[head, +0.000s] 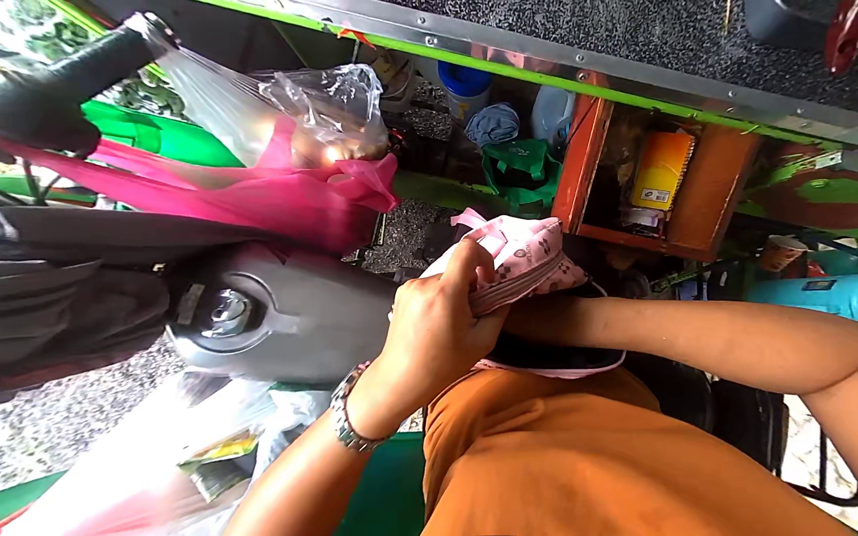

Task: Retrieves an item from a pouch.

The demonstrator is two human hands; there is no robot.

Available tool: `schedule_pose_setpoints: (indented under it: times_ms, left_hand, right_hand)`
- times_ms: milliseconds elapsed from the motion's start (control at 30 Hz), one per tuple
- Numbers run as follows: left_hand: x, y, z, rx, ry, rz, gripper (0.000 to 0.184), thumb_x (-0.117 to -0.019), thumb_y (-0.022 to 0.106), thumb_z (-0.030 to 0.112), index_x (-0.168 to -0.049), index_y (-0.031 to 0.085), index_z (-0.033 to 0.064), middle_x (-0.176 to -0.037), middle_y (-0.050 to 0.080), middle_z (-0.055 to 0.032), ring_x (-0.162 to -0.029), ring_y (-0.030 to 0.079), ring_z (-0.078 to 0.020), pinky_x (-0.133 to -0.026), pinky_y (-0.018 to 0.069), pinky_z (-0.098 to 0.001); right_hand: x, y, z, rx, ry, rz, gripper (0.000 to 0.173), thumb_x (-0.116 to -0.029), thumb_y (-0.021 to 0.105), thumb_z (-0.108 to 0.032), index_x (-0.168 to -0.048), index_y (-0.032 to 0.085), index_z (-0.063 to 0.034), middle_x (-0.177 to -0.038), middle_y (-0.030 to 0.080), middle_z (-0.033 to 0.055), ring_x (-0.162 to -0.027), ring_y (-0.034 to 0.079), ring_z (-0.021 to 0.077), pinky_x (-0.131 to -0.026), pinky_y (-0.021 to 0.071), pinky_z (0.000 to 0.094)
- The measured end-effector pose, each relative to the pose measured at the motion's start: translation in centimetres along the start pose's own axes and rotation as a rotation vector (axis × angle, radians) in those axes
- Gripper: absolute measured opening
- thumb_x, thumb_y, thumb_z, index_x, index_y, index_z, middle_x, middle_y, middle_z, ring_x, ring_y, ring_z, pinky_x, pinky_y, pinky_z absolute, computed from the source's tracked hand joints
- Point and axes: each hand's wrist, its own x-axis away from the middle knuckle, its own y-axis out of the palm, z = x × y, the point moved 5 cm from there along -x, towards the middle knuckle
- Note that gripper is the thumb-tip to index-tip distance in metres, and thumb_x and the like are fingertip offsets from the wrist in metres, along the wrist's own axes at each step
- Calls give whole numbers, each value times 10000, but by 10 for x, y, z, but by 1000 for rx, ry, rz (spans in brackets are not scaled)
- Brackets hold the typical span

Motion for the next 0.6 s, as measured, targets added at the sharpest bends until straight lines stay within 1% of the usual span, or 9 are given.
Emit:
schedule_pose_setpoints:
  times_ms: [67,133,200,267,333,433,500,533,600]
  left_hand:
    - [0,-1,-1,12,-10,-4,218,-809,666,206,-984,581,108,-559,445,92,-446,411,-23,-432,348,-223]
    - [-2,-3,-2,25,-21,-4,216,-810,672,197,-985,588,101,-564,454,88,-449,414,-15,-430,349,-212]
    - [-3,-6,-5,25,-38,1,216,-821,676,196,-990,589,94,-563,462,84,-443,414,-13,-427,347,-205]
    - [-4,-7,-6,25,-50,8,210,-836,675,192,-997,591,86,-557,477,80,-435,423,-11,-422,352,-202]
    - [-5,-6,-5,24,-43,6,211,-835,673,190,-997,584,87,-558,473,82,-439,423,-10,-423,351,-203]
    - [-6,-4,-4,28,-22,8,222,-815,681,187,-988,583,88,-566,458,87,-449,412,-9,-430,345,-200]
    - [-6,-3,-4,29,-22,11,220,-804,684,190,-974,584,91,-559,449,89,-445,409,-13,-423,345,-205]
    - [-6,-2,-3,22,-22,12,222,-797,685,197,-967,585,94,-555,446,88,-441,414,-19,-419,350,-216]
    - [-6,-1,-5,26,-17,19,241,-789,709,209,-966,592,94,-553,455,80,-443,439,-43,-419,377,-245]
  right_hand:
    - [-3,-11,-3,-65,49,-11,196,-992,588,-111,-882,742,-60,-747,664,48,-687,624,98,-611,501,264]
    - [-3,-15,0,23,42,2,156,-998,612,-147,-965,753,-88,-870,717,49,-844,686,121,-759,564,298]
    - [-4,-14,8,79,78,87,154,-980,639,-162,-1016,746,-58,-946,725,108,-922,699,204,-820,566,394]
    - [-5,-12,11,158,93,190,181,-966,644,-163,-1023,748,-26,-971,732,161,-945,713,279,-828,571,468]
    - [-4,-14,8,181,104,292,160,-952,657,-170,-985,748,-42,-927,724,141,-906,700,259,-799,557,441]
    - [-2,-18,8,-9,90,376,145,-936,678,-141,-1029,750,-57,-933,726,89,-913,688,163,-824,555,333]
    - [-2,-13,10,-34,54,243,156,-972,646,-145,-1061,749,-68,-960,725,85,-941,686,166,-847,559,336]
    - [-2,-7,10,-2,59,114,173,-991,616,-143,-1080,736,-54,-995,721,123,-971,688,224,-866,550,397]
    - [-3,6,12,-10,80,-188,241,-1041,538,-122,-1197,685,-10,-1145,693,213,-1100,663,354,-952,518,534]
